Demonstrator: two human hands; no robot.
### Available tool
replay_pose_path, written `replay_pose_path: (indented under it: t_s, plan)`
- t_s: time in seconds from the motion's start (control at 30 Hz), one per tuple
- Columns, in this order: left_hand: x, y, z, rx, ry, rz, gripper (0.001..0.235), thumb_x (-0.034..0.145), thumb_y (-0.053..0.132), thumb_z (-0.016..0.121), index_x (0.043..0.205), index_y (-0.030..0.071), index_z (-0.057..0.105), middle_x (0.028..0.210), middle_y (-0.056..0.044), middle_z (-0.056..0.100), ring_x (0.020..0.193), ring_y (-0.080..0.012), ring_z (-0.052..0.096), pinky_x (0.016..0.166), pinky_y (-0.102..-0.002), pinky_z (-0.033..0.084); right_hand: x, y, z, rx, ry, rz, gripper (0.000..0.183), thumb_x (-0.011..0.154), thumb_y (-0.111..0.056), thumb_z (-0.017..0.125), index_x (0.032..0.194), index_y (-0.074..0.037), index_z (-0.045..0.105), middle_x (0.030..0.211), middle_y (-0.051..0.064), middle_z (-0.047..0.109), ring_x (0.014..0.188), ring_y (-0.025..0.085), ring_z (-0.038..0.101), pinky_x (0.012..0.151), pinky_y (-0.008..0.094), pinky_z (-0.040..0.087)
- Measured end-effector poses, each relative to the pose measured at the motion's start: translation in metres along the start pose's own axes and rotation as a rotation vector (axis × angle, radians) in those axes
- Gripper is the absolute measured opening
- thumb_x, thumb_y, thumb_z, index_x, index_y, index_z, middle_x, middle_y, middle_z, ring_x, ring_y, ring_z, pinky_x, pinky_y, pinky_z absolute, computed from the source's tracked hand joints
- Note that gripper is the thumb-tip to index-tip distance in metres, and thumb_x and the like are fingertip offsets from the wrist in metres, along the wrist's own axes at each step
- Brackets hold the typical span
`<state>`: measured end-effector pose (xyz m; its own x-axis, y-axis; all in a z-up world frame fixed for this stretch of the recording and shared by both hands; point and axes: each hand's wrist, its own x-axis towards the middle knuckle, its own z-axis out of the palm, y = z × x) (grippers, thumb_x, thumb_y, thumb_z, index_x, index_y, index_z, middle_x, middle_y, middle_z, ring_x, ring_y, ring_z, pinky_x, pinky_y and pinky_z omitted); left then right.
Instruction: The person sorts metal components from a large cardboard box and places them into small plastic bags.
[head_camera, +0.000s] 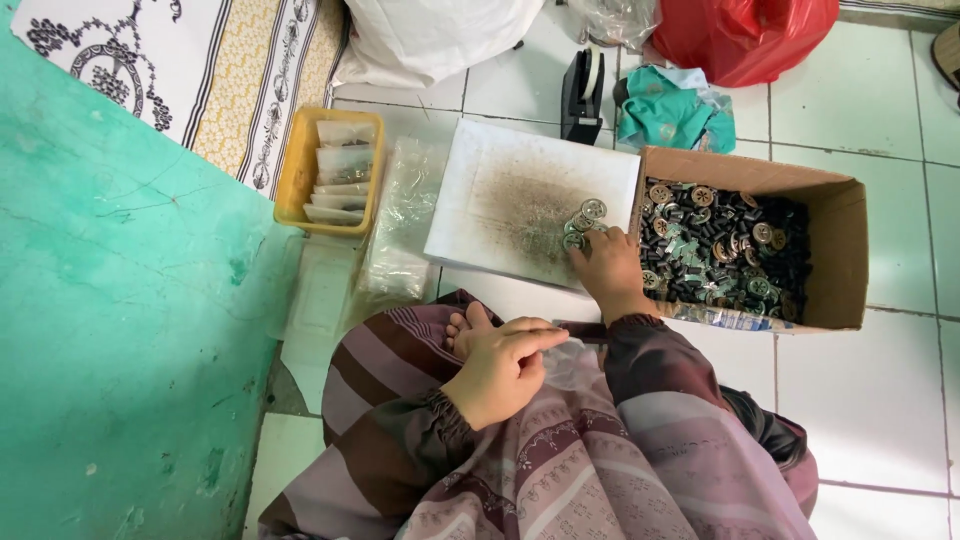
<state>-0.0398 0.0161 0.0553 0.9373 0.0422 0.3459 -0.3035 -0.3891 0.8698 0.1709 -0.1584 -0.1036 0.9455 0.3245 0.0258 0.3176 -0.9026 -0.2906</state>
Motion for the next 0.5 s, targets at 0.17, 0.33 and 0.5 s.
replay_pose_path:
  t_s: [0.17,0.33,0.5]
  plan:
    - [-0.007,-0.020,-0.005,-0.048,0.005,0.003,0.042,0.080,-0.008,0.059,0.113,0.008,0.080,0.101,-0.010,0.077,0.086,-0.0295,0.076,0.068,-0.033,0.064,0.004,0.001,0.022,0.044,0.059,0.110,0.044,0.083,-0.044,0.083,0.111,-0.012,0.070,0.108,0.009,0.061,0.112,0.036,0.061,0.093,0.047,0.056]
    - [-0.006,-0.023,0.001,0.045,0.038,0.029,0.042,0.080,-0.007,0.059,0.109,0.014,0.082,0.098,-0.003,0.078,0.083,-0.0252,0.076,0.067,-0.030,0.062,-0.013,0.001,0.017,0.258,-0.003,0.211,0.019,0.093,-0.022,0.075,0.106,-0.012,0.065,0.101,0.005,0.061,0.093,0.025,0.069,0.079,0.039,0.061]
    - [-0.004,-0.025,0.017,0.193,0.072,-0.039,0.040,0.084,-0.002,0.060,0.111,0.018,0.081,0.099,-0.001,0.079,0.079,-0.0265,0.075,0.064,-0.032,0.062,-0.082,-0.027,-0.055,0.637,0.326,0.099,0.017,0.090,-0.010,0.081,0.104,-0.008,0.072,0.085,0.009,0.072,0.079,0.024,0.071,0.070,0.037,0.057]
